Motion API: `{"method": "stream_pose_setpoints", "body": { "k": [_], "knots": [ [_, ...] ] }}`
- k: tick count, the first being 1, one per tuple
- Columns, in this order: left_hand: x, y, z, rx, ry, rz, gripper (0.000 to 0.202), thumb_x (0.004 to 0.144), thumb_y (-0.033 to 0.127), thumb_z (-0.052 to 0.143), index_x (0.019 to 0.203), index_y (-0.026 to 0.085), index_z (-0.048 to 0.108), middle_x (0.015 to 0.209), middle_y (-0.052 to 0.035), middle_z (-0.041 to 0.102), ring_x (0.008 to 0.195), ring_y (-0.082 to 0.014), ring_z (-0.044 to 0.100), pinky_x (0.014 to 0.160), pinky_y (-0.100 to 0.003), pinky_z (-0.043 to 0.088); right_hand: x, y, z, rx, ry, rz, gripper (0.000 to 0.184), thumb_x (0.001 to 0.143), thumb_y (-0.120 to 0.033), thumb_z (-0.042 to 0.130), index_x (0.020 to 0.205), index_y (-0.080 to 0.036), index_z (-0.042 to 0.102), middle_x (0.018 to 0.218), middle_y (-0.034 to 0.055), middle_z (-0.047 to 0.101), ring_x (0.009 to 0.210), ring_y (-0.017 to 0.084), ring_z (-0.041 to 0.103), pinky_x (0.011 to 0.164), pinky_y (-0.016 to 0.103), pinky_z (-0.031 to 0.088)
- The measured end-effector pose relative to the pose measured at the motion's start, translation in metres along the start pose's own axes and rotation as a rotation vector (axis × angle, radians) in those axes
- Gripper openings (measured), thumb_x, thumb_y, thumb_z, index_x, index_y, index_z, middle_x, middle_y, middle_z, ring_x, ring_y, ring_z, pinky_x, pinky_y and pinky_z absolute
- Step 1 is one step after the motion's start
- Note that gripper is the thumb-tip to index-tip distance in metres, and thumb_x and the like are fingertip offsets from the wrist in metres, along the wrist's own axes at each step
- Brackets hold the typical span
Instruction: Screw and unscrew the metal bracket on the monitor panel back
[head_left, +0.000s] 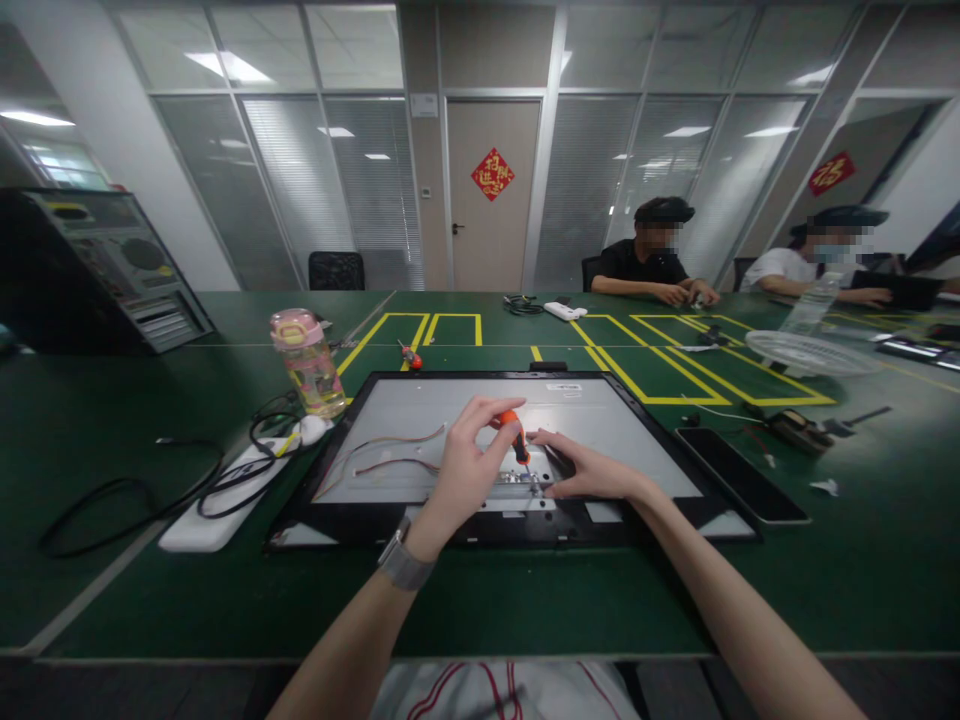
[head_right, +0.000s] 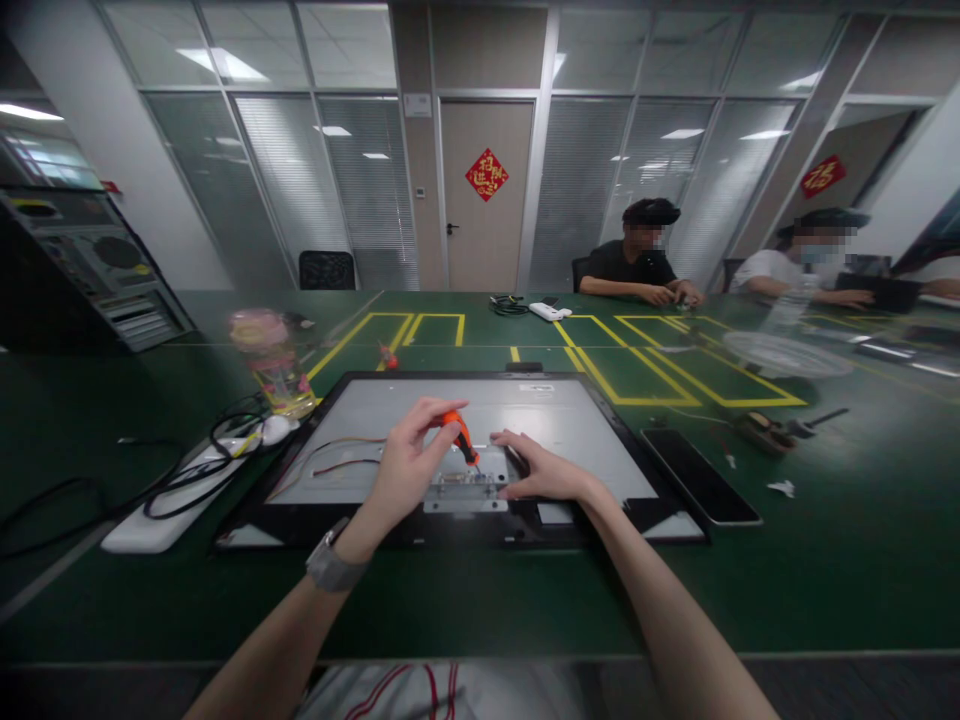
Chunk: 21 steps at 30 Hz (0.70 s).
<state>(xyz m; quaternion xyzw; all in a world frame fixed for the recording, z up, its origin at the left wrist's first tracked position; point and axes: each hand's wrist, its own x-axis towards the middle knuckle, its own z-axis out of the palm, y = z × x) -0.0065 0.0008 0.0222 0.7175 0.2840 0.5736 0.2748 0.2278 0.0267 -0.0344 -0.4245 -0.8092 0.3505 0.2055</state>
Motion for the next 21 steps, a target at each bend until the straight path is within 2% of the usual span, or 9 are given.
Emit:
{"method": "stream_pose_setpoints", "body": {
  "k": [11, 18, 21],
  "knots": [
    [-0.0011, 0.0043, 0.0001, -0.004, -0.003, -0.017, 0.017, 0.087, 0.018, 0.063, 0.101, 0.019, 0.073, 0.088, -0.0040, 0.063, 0.084, -0.0156, 0.062, 0.080, -0.029, 0.049, 0.0001, -0.0073, -0.0010, -0.019, -0.034, -0.015, 0.077, 0.076, -0.046, 0.074, 0.141, -0.024, 0.040, 0.150, 0.0086, 0.041, 0.142, 0.031, 0.032, 0.120, 0.049, 0.020],
    [-0.0034, -0.0008, 0.0010, -0.073, -0.022, -0.035, 0.025, 0.095, 0.017, 0.049, 0.111, 0.020, 0.068, 0.104, -0.0069, 0.066, 0.099, -0.0178, 0.063, 0.089, -0.032, 0.049, -0.0009, -0.0038, -0.0002, -0.012, -0.017, 0.027, 0.080, 0.074, -0.043, 0.075, 0.142, -0.021, 0.040, 0.153, 0.0121, 0.037, 0.142, 0.031, 0.032, 0.120, 0.048, 0.020],
    [-0.0041, -0.0012, 0.0025, 0.015, 0.023, 0.007, 0.019, 0.090, 0.022, 0.060, 0.105, 0.021, 0.072, 0.103, -0.0059, 0.061, 0.095, -0.0170, 0.061, 0.089, -0.031, 0.048, -0.0009, -0.0020, -0.0002, -0.018, -0.003, 0.013, 0.080, 0.073, -0.042, 0.076, 0.142, -0.022, 0.042, 0.151, 0.0109, 0.040, 0.141, 0.031, 0.033, 0.120, 0.049, 0.023]
  ]
}}
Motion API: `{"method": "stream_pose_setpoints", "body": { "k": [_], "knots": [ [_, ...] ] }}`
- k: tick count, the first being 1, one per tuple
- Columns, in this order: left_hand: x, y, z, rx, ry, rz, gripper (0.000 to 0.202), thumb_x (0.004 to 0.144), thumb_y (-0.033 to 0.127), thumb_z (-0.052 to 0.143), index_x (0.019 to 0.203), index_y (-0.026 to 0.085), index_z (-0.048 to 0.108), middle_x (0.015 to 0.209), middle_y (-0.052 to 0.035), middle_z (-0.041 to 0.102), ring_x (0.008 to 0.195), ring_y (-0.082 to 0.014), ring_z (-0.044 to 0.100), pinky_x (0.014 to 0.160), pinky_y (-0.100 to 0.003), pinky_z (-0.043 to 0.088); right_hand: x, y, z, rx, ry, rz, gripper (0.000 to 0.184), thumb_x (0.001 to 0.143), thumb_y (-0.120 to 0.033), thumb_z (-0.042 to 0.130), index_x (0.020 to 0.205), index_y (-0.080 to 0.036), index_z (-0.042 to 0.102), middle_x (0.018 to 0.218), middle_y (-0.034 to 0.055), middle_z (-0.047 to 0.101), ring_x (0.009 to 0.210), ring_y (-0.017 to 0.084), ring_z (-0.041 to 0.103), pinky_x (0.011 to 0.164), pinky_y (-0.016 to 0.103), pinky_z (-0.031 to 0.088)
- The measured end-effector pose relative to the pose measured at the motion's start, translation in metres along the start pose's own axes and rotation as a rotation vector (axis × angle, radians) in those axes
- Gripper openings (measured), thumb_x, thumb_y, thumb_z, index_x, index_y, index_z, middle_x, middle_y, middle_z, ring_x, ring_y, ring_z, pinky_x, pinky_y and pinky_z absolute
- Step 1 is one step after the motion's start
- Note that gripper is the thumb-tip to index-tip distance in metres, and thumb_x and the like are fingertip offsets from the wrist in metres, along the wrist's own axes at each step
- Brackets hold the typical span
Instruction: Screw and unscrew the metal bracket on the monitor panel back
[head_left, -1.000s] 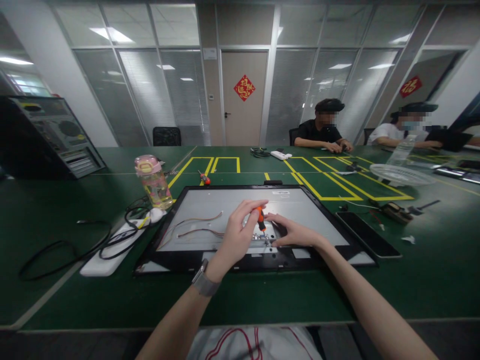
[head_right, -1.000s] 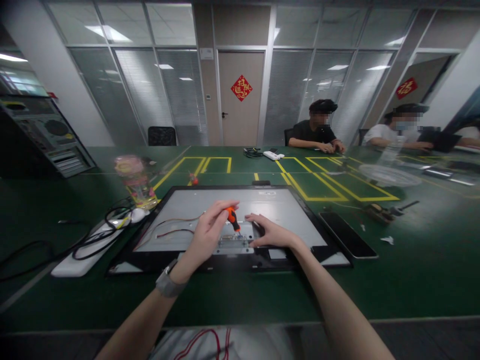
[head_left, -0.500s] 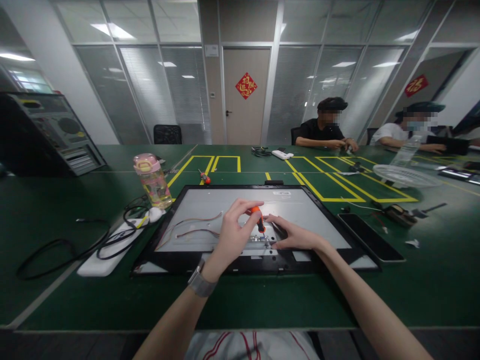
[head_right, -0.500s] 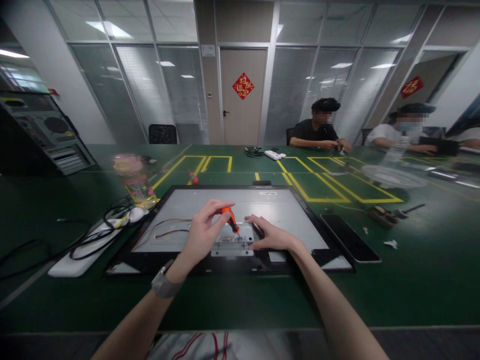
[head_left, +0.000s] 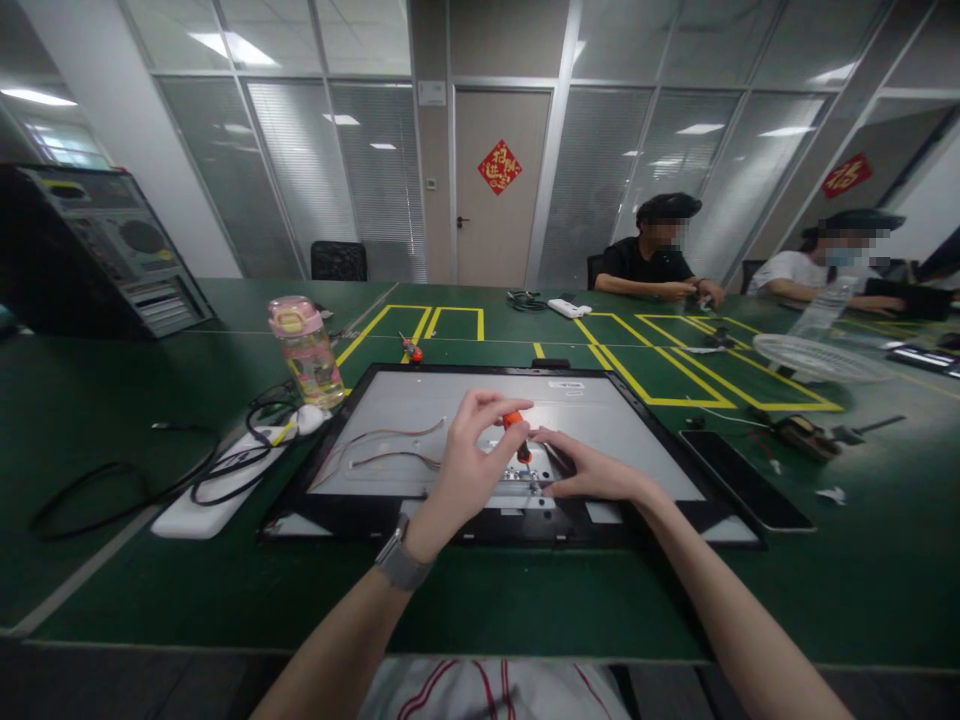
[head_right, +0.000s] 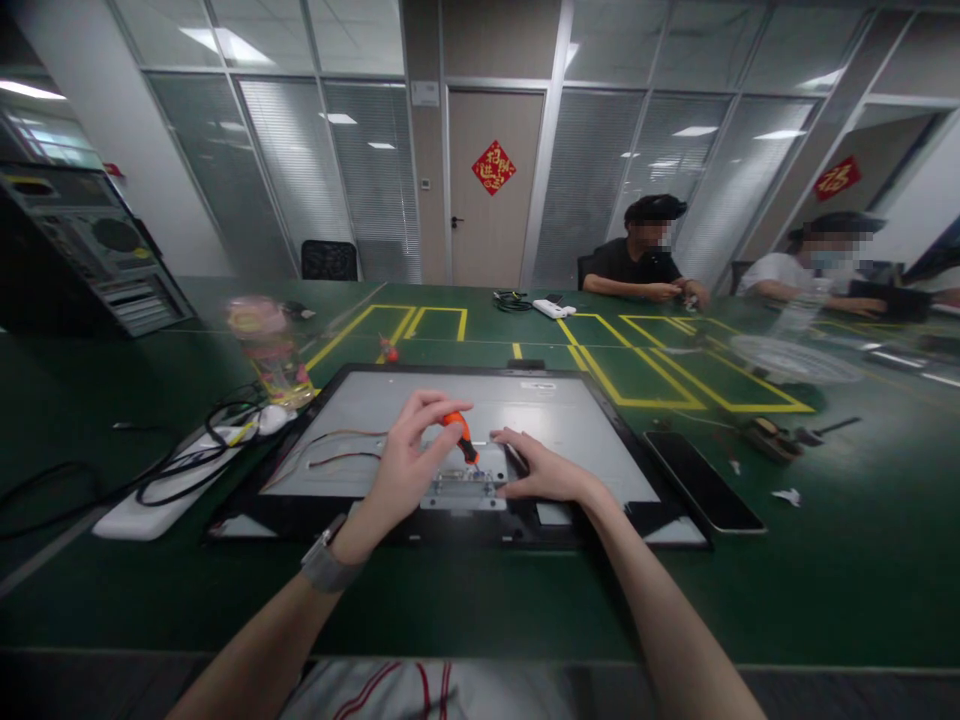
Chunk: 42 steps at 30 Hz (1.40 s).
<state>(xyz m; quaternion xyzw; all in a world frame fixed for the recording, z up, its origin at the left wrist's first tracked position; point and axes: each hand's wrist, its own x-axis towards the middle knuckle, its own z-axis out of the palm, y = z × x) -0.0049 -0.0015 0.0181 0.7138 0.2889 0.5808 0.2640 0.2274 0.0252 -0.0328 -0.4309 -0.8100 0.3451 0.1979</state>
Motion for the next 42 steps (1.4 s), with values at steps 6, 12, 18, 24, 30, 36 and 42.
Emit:
{"method": "stream_pose_setpoints", "body": {
  "k": [6, 12, 18, 24, 30, 36, 42],
  "knots": [
    [0.001, -0.002, 0.000, -0.048, 0.012, -0.030, 0.026, 0.092, 0.015, 0.050, 0.109, 0.020, 0.069, 0.098, -0.0057, 0.064, 0.093, -0.0171, 0.062, 0.085, -0.030, 0.049, 0.000, 0.004, 0.002, -0.001, 0.055, -0.015, 0.076, 0.070, -0.038, 0.079, 0.138, -0.024, 0.047, 0.149, 0.0102, 0.044, 0.140, 0.031, 0.036, 0.120, 0.050, 0.023],
    [0.001, -0.008, 0.000, -0.009, 0.066, -0.054, 0.021, 0.089, 0.022, 0.060, 0.106, 0.022, 0.072, 0.095, -0.0038, 0.059, 0.089, -0.0161, 0.060, 0.084, -0.029, 0.048, 0.000, 0.005, 0.005, 0.017, 0.099, 0.026, 0.073, 0.066, -0.037, 0.082, 0.130, -0.020, 0.051, 0.149, 0.0133, 0.043, 0.138, 0.033, 0.039, 0.118, 0.049, 0.028],
    [0.002, -0.010, -0.002, -0.079, 0.022, -0.101, 0.031, 0.095, 0.018, 0.046, 0.117, 0.020, 0.067, 0.099, -0.0059, 0.065, 0.093, -0.0165, 0.061, 0.086, -0.030, 0.047, 0.001, 0.004, 0.004, 0.017, 0.092, 0.015, 0.075, 0.066, -0.038, 0.082, 0.131, -0.021, 0.050, 0.150, 0.0133, 0.043, 0.138, 0.032, 0.040, 0.118, 0.050, 0.027],
    [0.000, -0.012, 0.002, -0.063, 0.051, -0.079, 0.028, 0.090, 0.024, 0.059, 0.117, 0.022, 0.068, 0.099, -0.0047, 0.062, 0.092, -0.0163, 0.061, 0.088, -0.031, 0.048, 0.001, 0.008, 0.005, 0.010, 0.094, 0.019, 0.077, 0.067, -0.039, 0.082, 0.134, -0.021, 0.049, 0.151, 0.0134, 0.042, 0.139, 0.032, 0.038, 0.119, 0.051, 0.026],
    [-0.002, -0.004, 0.004, -0.197, -0.036, -0.132, 0.029, 0.096, 0.021, 0.046, 0.119, 0.019, 0.064, 0.118, -0.0089, 0.066, 0.116, -0.0199, 0.060, 0.102, -0.034, 0.044, 0.000, 0.006, 0.005, 0.017, 0.103, 0.014, 0.077, 0.066, -0.041, 0.082, 0.134, -0.022, 0.050, 0.150, 0.0132, 0.043, 0.139, 0.032, 0.040, 0.119, 0.050, 0.027],
    [-0.001, -0.006, 0.003, -0.070, 0.007, -0.054, 0.021, 0.090, 0.024, 0.060, 0.108, 0.022, 0.071, 0.099, -0.0051, 0.063, 0.092, -0.0167, 0.063, 0.085, -0.030, 0.051, 0.000, 0.006, 0.004, 0.017, 0.101, 0.006, 0.077, 0.066, -0.042, 0.082, 0.132, -0.020, 0.050, 0.149, 0.0144, 0.044, 0.138, 0.033, 0.040, 0.118, 0.050, 0.028],
    [-0.001, -0.005, 0.002, -0.100, -0.043, -0.047, 0.030, 0.098, 0.025, 0.046, 0.120, 0.022, 0.066, 0.113, -0.0086, 0.064, 0.107, -0.0195, 0.061, 0.096, -0.035, 0.047, 0.001, 0.006, 0.004, 0.006, 0.094, 0.001, 0.075, 0.067, -0.043, 0.081, 0.131, -0.020, 0.051, 0.148, 0.0138, 0.044, 0.138, 0.032, 0.040, 0.118, 0.050, 0.028]
  ]
}}
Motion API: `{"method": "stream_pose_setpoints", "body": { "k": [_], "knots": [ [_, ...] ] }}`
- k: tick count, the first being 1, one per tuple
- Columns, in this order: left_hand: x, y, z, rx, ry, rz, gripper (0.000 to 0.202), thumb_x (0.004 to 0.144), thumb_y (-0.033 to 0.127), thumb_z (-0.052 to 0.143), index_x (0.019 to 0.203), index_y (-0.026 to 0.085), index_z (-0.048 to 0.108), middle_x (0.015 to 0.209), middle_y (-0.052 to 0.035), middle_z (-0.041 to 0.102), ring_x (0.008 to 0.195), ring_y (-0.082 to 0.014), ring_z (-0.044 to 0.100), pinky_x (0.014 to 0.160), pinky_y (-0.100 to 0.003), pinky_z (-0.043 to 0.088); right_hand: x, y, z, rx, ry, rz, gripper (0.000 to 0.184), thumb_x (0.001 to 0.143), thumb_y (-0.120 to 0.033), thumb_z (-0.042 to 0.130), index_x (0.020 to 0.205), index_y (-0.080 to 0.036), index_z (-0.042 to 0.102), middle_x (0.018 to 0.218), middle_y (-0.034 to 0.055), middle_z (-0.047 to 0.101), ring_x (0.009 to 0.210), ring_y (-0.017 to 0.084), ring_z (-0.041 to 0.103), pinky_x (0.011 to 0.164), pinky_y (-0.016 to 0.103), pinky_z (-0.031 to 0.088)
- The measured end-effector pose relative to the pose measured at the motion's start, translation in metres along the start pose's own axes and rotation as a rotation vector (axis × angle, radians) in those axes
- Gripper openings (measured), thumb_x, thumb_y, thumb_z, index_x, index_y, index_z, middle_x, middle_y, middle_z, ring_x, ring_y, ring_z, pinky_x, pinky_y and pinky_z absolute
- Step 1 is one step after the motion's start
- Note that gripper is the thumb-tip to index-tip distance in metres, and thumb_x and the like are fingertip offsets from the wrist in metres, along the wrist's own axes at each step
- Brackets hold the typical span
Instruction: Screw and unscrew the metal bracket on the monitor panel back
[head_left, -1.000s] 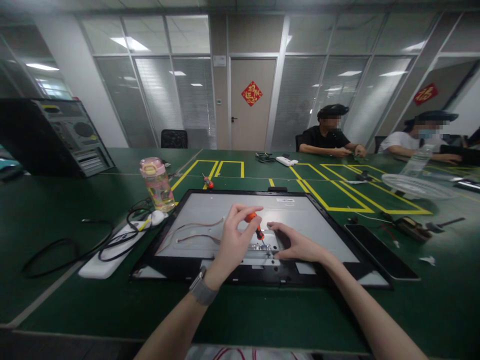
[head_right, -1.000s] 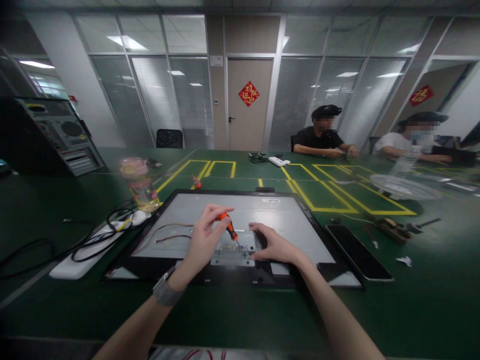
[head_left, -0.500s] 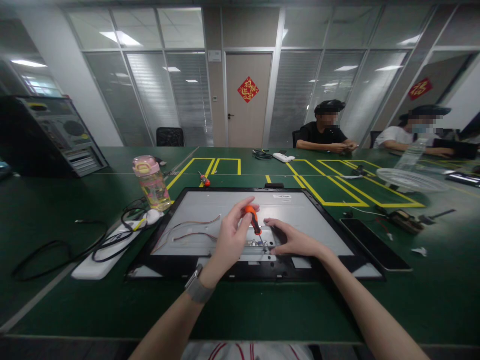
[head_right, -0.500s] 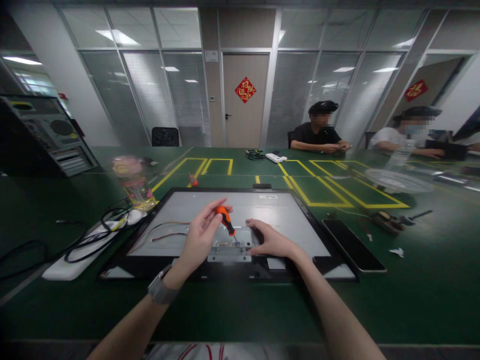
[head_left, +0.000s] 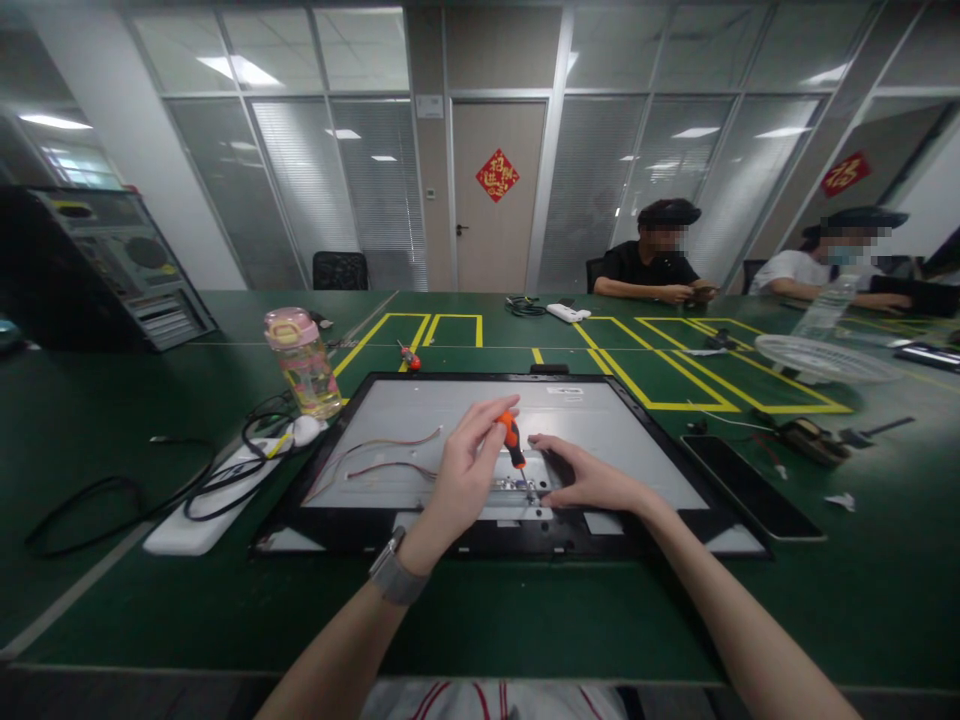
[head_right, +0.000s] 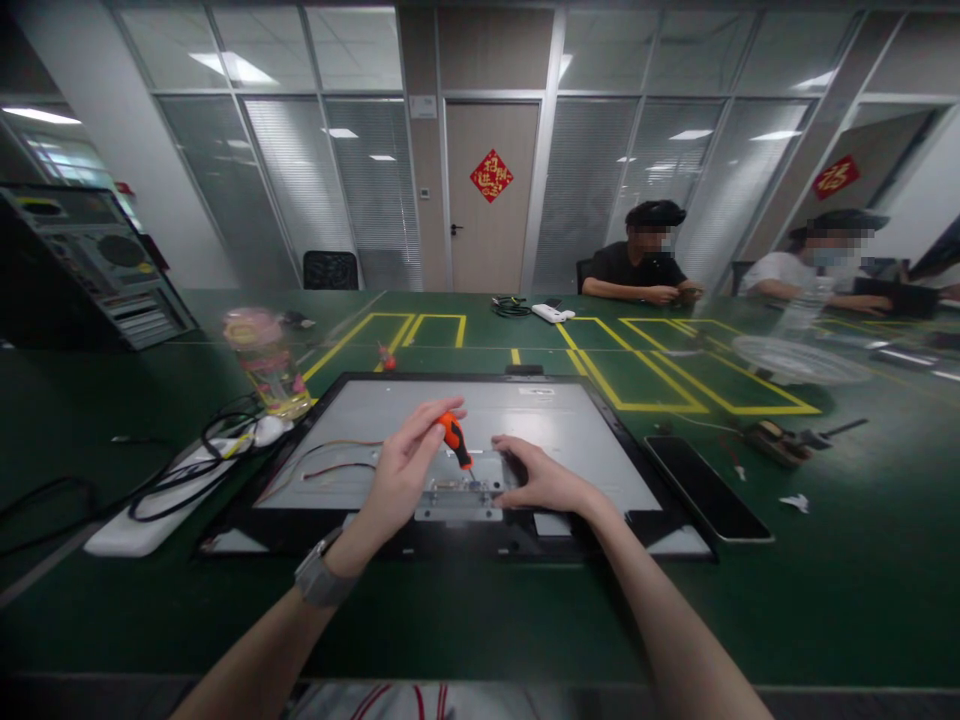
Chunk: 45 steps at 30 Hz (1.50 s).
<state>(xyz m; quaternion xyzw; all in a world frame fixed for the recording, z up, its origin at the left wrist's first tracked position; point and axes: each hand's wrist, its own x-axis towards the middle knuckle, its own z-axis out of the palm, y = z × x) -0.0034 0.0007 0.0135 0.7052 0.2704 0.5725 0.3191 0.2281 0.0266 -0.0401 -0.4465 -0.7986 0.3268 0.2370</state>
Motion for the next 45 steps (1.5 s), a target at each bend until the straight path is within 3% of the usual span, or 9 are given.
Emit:
{"method": "stream_pose_setpoints", "body": {
  "k": [5, 10, 15, 21, 26, 32, 38, 43, 45],
  "knots": [
    [-0.0010, 0.0021, 0.0012, 0.002, -0.013, -0.011, 0.022, 0.093, 0.026, 0.056, 0.110, 0.021, 0.070, 0.101, -0.0061, 0.064, 0.093, -0.0173, 0.063, 0.083, -0.029, 0.052, -0.0004, -0.0004, -0.0002, -0.004, -0.008, 0.012, 0.078, 0.068, -0.043, 0.081, 0.135, -0.021, 0.048, 0.150, 0.0135, 0.042, 0.139, 0.032, 0.038, 0.119, 0.050, 0.026],
    [-0.0004, 0.0034, -0.0004, 0.019, 0.014, 0.042, 0.028, 0.098, 0.024, 0.046, 0.113, 0.022, 0.068, 0.113, -0.0086, 0.064, 0.107, -0.0197, 0.061, 0.095, -0.035, 0.048, -0.0002, 0.0005, 0.0004, 0.000, -0.004, 0.031, 0.078, 0.068, -0.042, 0.081, 0.135, -0.021, 0.049, 0.150, 0.0133, 0.042, 0.139, 0.032, 0.038, 0.119, 0.051, 0.026],
    [0.0008, 0.0021, -0.0022, 0.048, 0.063, 0.053, 0.019, 0.093, 0.023, 0.057, 0.103, 0.022, 0.073, 0.097, -0.0060, 0.064, 0.092, -0.0174, 0.063, 0.085, -0.031, 0.051, 0.0003, 0.0044, 0.0008, 0.011, -0.006, 0.014, 0.081, 0.067, -0.044, 0.082, 0.137, -0.020, 0.048, 0.151, 0.0141, 0.042, 0.140, 0.033, 0.037, 0.119, 0.051, 0.025],
    [-0.0011, 0.0016, 0.0013, -0.035, -0.060, 0.017, 0.031, 0.094, 0.016, 0.050, 0.122, 0.021, 0.062, 0.118, -0.0093, 0.062, 0.105, -0.0188, 0.064, 0.092, -0.033, 0.052, -0.0006, 0.0014, 0.0006, 0.006, -0.006, 0.009, 0.081, 0.068, -0.044, 0.081, 0.137, -0.019, 0.047, 0.151, 0.0146, 0.041, 0.140, 0.031, 0.038, 0.119, 0.049, 0.026],
    [-0.0030, 0.0022, 0.0034, 0.094, -0.007, 0.054, 0.024, 0.090, 0.019, 0.060, 0.112, 0.022, 0.067, 0.101, -0.0064, 0.064, 0.095, -0.0184, 0.063, 0.086, -0.032, 0.053, -0.0004, -0.0001, 0.0006, 0.009, -0.002, -0.002, 0.080, 0.068, -0.044, 0.081, 0.136, -0.021, 0.047, 0.151, 0.0137, 0.042, 0.140, 0.031, 0.038, 0.119, 0.051, 0.026],
    [-0.0044, 0.0022, 0.0041, -0.020, -0.077, 0.017, 0.037, 0.099, 0.019, 0.040, 0.133, 0.023, 0.054, 0.123, -0.0101, 0.062, 0.107, -0.0190, 0.064, 0.091, -0.034, 0.052, -0.0001, 0.0026, 0.0000, 0.005, 0.000, -0.002, 0.079, 0.068, -0.044, 0.081, 0.137, -0.022, 0.048, 0.149, 0.0124, 0.044, 0.139, 0.032, 0.039, 0.118, 0.051, 0.028],
    [-0.0023, 0.0008, 0.0038, 0.133, 0.068, 0.050, 0.018, 0.087, 0.022, 0.063, 0.104, 0.022, 0.070, 0.090, -0.0026, 0.059, 0.084, -0.0154, 0.060, 0.081, -0.029, 0.050, -0.0012, 0.0001, -0.0004, -0.004, -0.002, 0.013, 0.079, 0.068, -0.043, 0.081, 0.136, -0.021, 0.047, 0.150, 0.0131, 0.043, 0.138, 0.032, 0.040, 0.117, 0.051, 0.029],
    [-0.0019, 0.0013, -0.0013, 0.049, -0.006, 0.006, 0.038, 0.094, 0.017, 0.045, 0.129, 0.024, 0.059, 0.116, -0.0075, 0.057, 0.101, -0.0173, 0.060, 0.088, -0.032, 0.049, -0.0006, -0.0002, -0.0002, 0.010, -0.010, 0.013, 0.077, 0.068, -0.044, 0.081, 0.135, -0.022, 0.049, 0.152, 0.0128, 0.041, 0.140, 0.032, 0.037, 0.119, 0.050, 0.025],
    [-0.0013, 0.0016, -0.0012, 0.041, 0.003, 0.015, 0.037, 0.094, 0.016, 0.044, 0.127, 0.023, 0.060, 0.113, -0.0081, 0.060, 0.101, -0.0178, 0.061, 0.088, -0.032, 0.049, -0.0003, 0.0006, 0.0001, 0.011, -0.012, 0.004, 0.077, 0.068, -0.045, 0.081, 0.134, -0.022, 0.049, 0.152, 0.0127, 0.041, 0.141, 0.032, 0.036, 0.119, 0.050, 0.025]
  ]
}}
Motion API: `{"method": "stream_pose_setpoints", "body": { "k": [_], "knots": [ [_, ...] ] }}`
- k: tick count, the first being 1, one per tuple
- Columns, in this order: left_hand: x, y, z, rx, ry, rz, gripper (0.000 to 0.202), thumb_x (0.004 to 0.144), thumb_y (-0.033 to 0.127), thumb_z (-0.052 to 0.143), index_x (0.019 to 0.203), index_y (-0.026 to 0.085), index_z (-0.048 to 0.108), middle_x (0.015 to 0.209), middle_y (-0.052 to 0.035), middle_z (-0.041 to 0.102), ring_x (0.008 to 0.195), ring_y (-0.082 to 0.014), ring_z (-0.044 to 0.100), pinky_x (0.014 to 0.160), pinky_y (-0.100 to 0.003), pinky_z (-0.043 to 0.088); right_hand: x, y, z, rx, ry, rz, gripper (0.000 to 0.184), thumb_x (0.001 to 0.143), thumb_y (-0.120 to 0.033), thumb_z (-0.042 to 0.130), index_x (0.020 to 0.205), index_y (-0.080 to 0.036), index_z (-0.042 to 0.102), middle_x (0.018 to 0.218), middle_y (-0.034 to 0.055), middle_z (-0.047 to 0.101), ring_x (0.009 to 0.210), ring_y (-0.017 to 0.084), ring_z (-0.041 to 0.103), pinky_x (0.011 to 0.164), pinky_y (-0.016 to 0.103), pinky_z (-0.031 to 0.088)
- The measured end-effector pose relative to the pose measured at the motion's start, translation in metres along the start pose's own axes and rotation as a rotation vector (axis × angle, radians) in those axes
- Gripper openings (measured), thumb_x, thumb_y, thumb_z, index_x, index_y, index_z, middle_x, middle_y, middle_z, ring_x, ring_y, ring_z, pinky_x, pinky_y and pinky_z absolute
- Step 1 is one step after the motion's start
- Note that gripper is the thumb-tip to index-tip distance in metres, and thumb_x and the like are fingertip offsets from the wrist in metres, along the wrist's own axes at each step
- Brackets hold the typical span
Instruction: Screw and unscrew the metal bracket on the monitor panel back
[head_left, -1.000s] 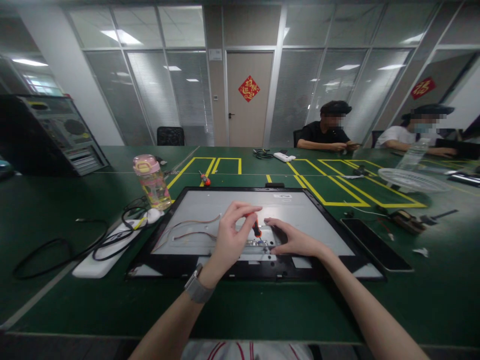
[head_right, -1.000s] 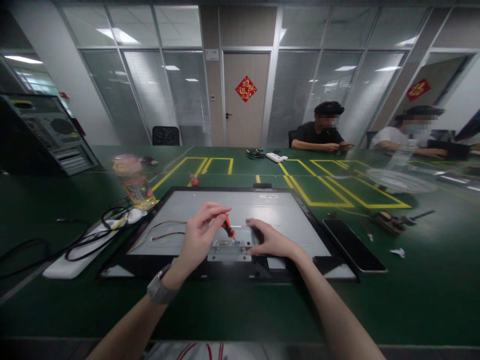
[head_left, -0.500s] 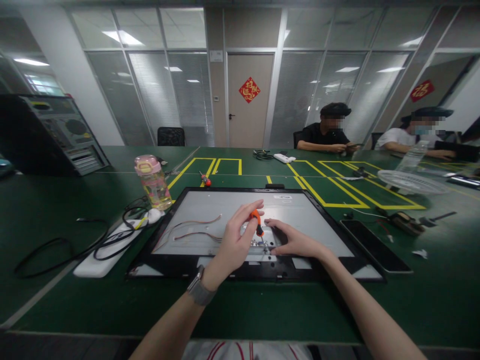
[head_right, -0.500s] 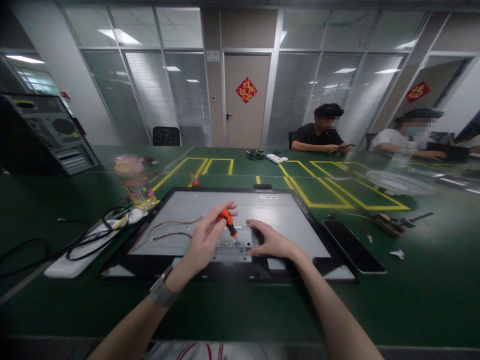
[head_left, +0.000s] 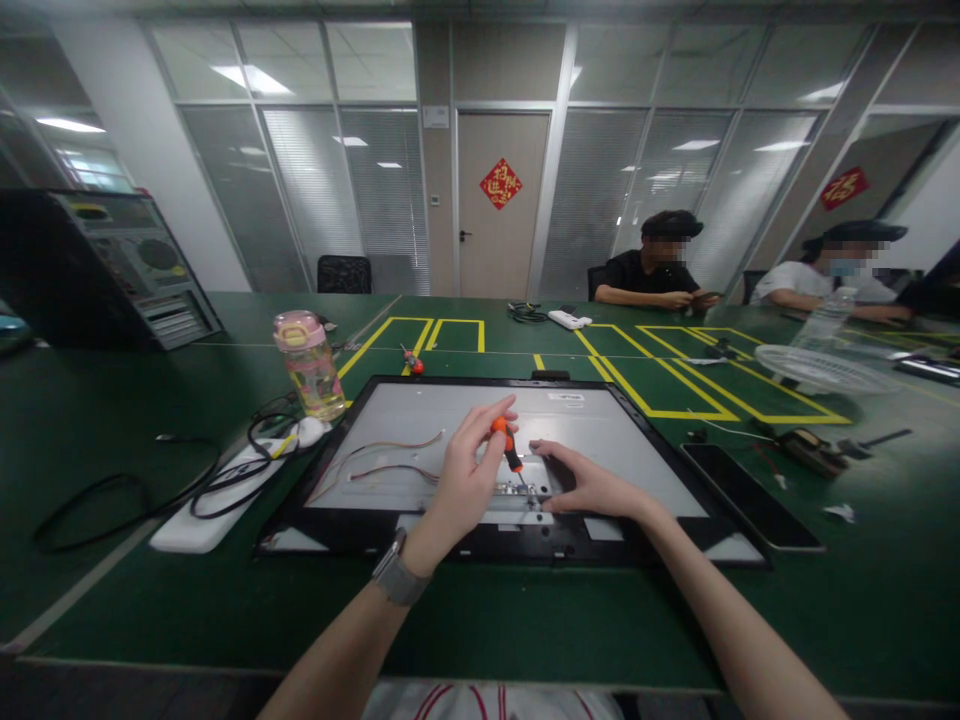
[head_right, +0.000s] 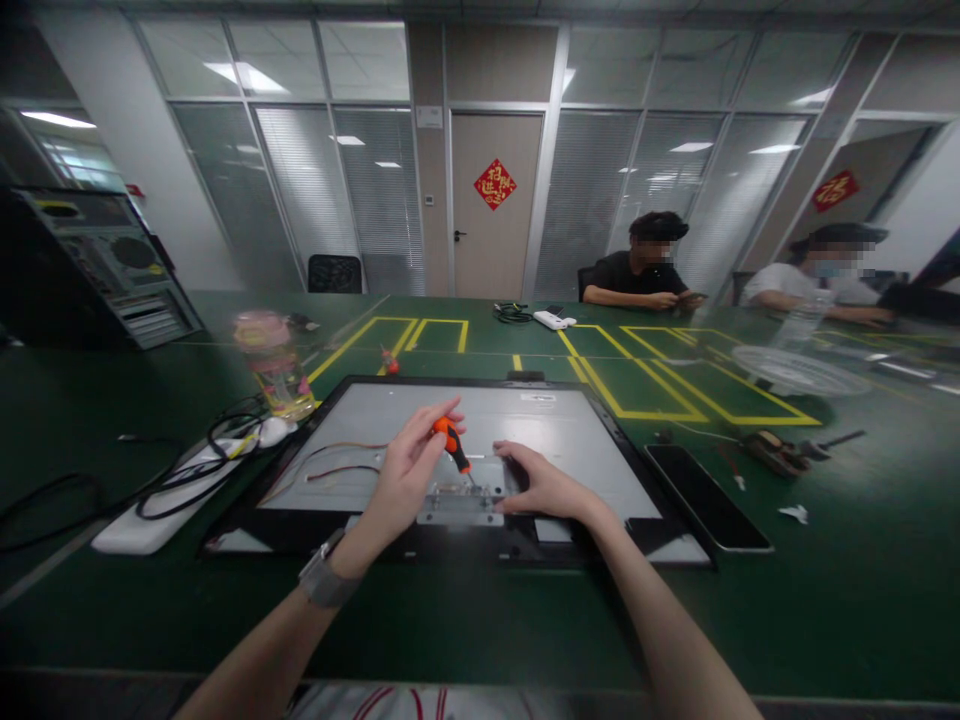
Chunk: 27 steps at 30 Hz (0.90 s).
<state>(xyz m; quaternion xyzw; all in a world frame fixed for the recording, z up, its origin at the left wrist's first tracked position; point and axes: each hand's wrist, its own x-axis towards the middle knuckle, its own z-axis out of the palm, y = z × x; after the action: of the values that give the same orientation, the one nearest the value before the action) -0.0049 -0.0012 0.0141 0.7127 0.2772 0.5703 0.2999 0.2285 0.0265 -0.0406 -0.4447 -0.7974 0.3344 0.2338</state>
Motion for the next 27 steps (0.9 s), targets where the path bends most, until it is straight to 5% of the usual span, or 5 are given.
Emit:
{"method": "stream_pose_setpoints", "body": {
  "k": [6, 12, 17, 22, 27],
  "knots": [
    [0.0010, -0.0010, 0.0017, 0.173, 0.152, 0.049, 0.016, 0.085, 0.019, 0.065, 0.099, 0.022, 0.072, 0.083, -0.0004, 0.055, 0.077, -0.0145, 0.057, 0.078, -0.029, 0.047, -0.0004, 0.0003, -0.0002, -0.021, 0.003, 0.028, 0.080, 0.068, -0.045, 0.081, 0.137, -0.023, 0.047, 0.151, 0.0122, 0.042, 0.140, 0.032, 0.037, 0.119, 0.051, 0.026],
    [0.0009, 0.0015, 0.0002, 0.117, 0.040, 0.045, 0.035, 0.093, 0.014, 0.047, 0.123, 0.022, 0.062, 0.105, -0.0063, 0.060, 0.098, -0.0176, 0.059, 0.089, -0.032, 0.046, -0.0002, 0.0003, -0.0003, 0.001, 0.004, 0.008, 0.078, 0.068, -0.044, 0.081, 0.135, -0.022, 0.049, 0.151, 0.0131, 0.041, 0.141, 0.032, 0.036, 0.119, 0.050, 0.025],
    [0.0003, 0.0034, 0.0015, 0.155, 0.062, 0.060, 0.022, 0.087, 0.019, 0.060, 0.108, 0.022, 0.068, 0.091, -0.0026, 0.057, 0.082, -0.0161, 0.056, 0.079, -0.030, 0.047, -0.0006, -0.0012, 0.0000, -0.002, 0.008, 0.028, 0.079, 0.067, -0.045, 0.081, 0.135, -0.021, 0.047, 0.151, 0.0134, 0.041, 0.140, 0.032, 0.036, 0.119, 0.050, 0.025],
    [-0.0006, 0.0033, 0.0004, 0.105, -0.005, 0.074, 0.033, 0.094, 0.015, 0.045, 0.121, 0.023, 0.064, 0.106, -0.0062, 0.058, 0.095, -0.0175, 0.056, 0.085, -0.030, 0.046, -0.0005, -0.0003, 0.0002, 0.007, 0.002, 0.024, 0.079, 0.068, -0.044, 0.080, 0.136, -0.020, 0.047, 0.152, 0.0141, 0.040, 0.141, 0.031, 0.036, 0.119, 0.049, 0.025],
    [-0.0006, 0.0009, 0.0002, 0.163, 0.034, 0.069, 0.025, 0.090, 0.022, 0.058, 0.112, 0.023, 0.068, 0.090, -0.0023, 0.055, 0.080, -0.0149, 0.053, 0.077, -0.028, 0.046, 0.0006, 0.0038, 0.0010, -0.005, 0.013, 0.004, 0.080, 0.067, -0.044, 0.081, 0.135, -0.020, 0.047, 0.149, 0.0144, 0.043, 0.139, 0.032, 0.038, 0.119, 0.050, 0.026]
  ]
}}
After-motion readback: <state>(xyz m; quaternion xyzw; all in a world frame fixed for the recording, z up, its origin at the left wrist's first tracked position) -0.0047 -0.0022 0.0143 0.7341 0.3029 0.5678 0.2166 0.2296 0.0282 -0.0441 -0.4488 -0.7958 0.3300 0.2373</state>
